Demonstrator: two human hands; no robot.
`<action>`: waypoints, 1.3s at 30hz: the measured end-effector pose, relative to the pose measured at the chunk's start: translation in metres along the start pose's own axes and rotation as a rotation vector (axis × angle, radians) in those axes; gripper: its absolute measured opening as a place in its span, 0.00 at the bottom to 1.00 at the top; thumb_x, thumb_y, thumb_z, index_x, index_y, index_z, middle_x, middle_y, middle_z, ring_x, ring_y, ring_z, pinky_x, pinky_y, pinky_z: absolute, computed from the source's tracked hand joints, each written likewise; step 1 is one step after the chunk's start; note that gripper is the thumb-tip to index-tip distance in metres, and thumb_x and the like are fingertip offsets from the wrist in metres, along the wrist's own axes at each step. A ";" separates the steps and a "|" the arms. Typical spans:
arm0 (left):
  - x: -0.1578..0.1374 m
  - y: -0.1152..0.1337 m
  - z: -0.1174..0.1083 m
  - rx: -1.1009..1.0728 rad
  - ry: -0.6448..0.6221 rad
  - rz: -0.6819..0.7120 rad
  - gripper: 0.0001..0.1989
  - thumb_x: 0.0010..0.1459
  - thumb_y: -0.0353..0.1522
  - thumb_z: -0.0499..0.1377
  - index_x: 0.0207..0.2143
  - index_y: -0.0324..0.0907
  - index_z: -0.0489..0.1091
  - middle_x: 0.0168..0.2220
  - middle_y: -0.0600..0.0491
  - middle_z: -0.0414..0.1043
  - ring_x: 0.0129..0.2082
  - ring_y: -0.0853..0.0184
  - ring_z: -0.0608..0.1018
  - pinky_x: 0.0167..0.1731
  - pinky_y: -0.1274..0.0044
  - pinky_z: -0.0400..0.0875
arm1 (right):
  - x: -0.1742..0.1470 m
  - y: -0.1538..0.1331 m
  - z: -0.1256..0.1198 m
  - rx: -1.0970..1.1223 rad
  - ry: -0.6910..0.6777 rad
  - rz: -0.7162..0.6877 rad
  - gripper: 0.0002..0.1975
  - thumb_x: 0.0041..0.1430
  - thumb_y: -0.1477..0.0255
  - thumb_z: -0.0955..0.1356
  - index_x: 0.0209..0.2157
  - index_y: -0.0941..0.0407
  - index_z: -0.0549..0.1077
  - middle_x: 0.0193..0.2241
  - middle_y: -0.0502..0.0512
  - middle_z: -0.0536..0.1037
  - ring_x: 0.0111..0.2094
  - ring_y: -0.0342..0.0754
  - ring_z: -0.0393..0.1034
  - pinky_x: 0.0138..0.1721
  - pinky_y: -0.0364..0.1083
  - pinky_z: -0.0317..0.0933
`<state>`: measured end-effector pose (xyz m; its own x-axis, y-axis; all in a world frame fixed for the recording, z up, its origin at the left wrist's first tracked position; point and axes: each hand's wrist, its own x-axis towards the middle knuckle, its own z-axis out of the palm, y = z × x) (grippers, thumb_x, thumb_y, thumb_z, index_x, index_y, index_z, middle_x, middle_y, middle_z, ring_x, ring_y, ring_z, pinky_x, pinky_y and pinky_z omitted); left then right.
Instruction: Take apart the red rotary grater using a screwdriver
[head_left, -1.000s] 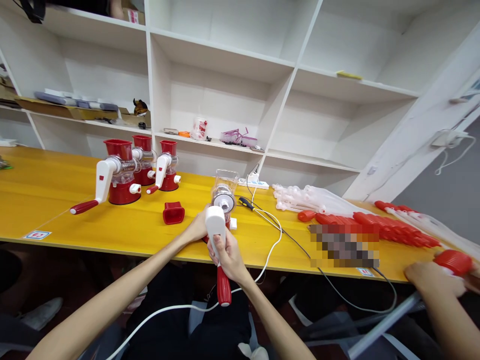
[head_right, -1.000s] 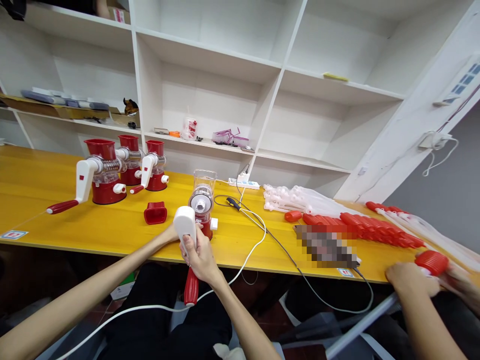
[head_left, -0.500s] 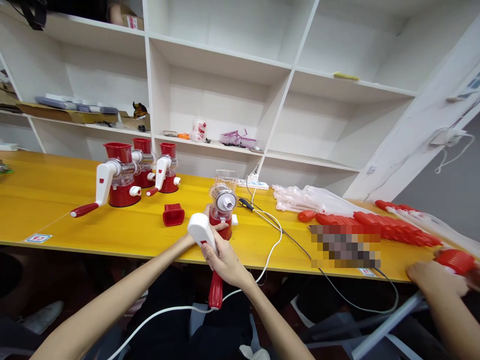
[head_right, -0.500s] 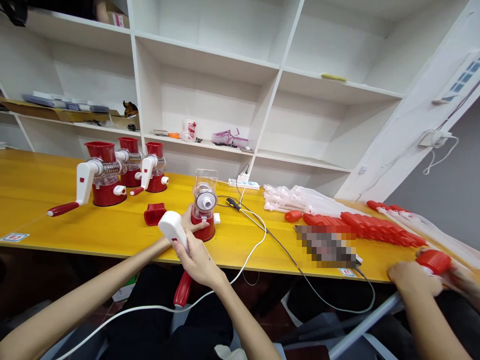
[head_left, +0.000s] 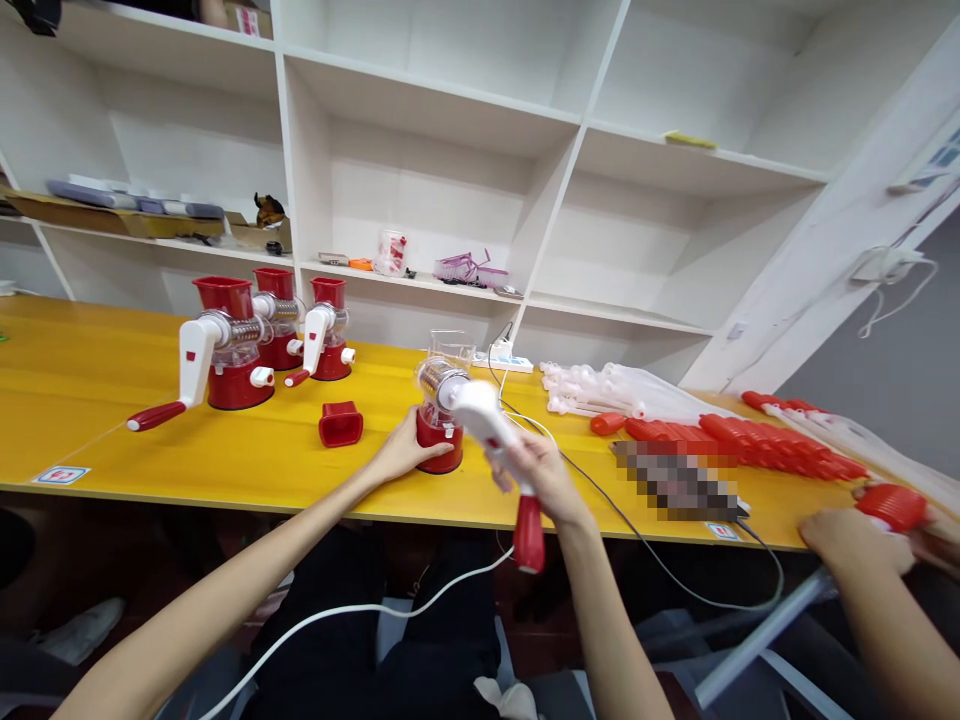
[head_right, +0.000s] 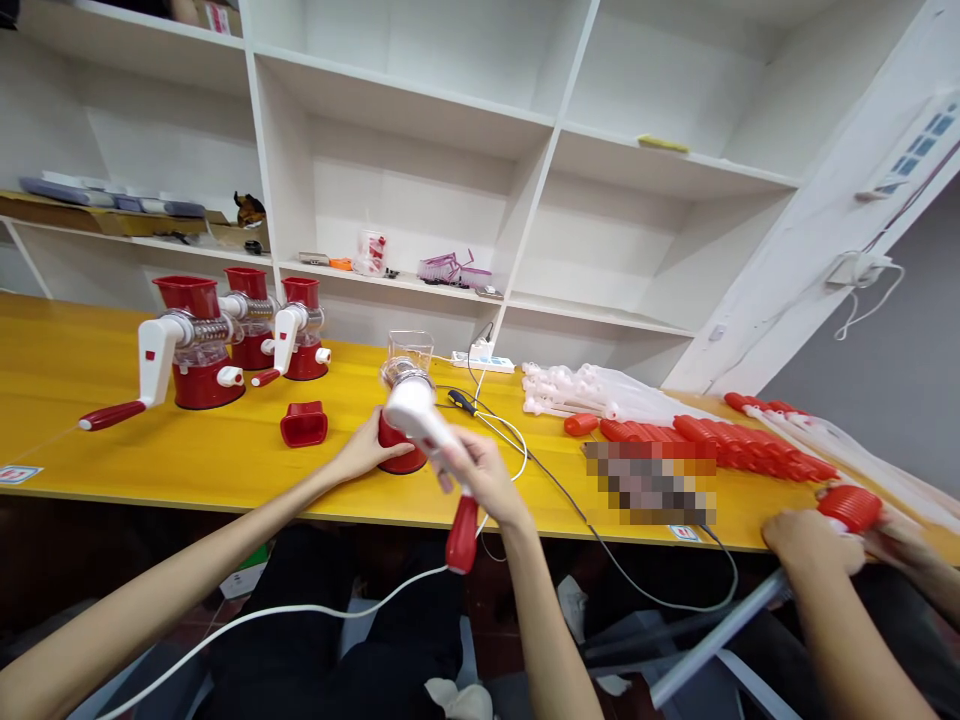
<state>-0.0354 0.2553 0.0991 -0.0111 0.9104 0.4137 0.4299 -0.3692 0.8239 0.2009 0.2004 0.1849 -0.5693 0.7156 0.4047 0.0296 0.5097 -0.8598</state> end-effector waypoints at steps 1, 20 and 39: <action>0.000 0.002 -0.001 0.028 -0.004 -0.016 0.35 0.45 0.47 0.71 0.51 0.43 0.63 0.52 0.45 0.74 0.52 0.48 0.77 0.52 0.60 0.71 | 0.000 0.002 -0.011 -0.013 0.105 0.011 0.36 0.63 0.42 0.54 0.43 0.60 0.71 0.24 0.49 0.65 0.18 0.37 0.55 0.21 0.41 0.55; -0.013 0.006 -0.010 -0.132 0.017 -0.070 0.42 0.50 0.50 0.67 0.61 0.41 0.57 0.62 0.37 0.66 0.62 0.51 0.70 0.60 0.61 0.65 | 0.041 0.115 -0.025 -0.628 0.342 0.543 0.19 0.66 0.62 0.67 0.52 0.60 0.70 0.49 0.59 0.74 0.48 0.48 0.72 0.50 0.53 0.71; 0.074 0.031 -0.031 -0.370 0.172 0.018 0.36 0.58 0.59 0.52 0.46 0.36 0.74 0.50 0.41 0.77 0.52 0.55 0.77 0.52 0.68 0.69 | 0.028 0.044 0.041 -0.803 0.449 -0.323 0.23 0.71 0.68 0.56 0.64 0.52 0.62 0.65 0.60 0.62 0.66 0.50 0.55 0.66 0.56 0.53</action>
<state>-0.0508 0.3055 0.1672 -0.1710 0.8700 0.4625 0.0778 -0.4560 0.8866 0.1526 0.2233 0.1451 -0.2869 0.5149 0.8078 0.5733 0.7679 -0.2858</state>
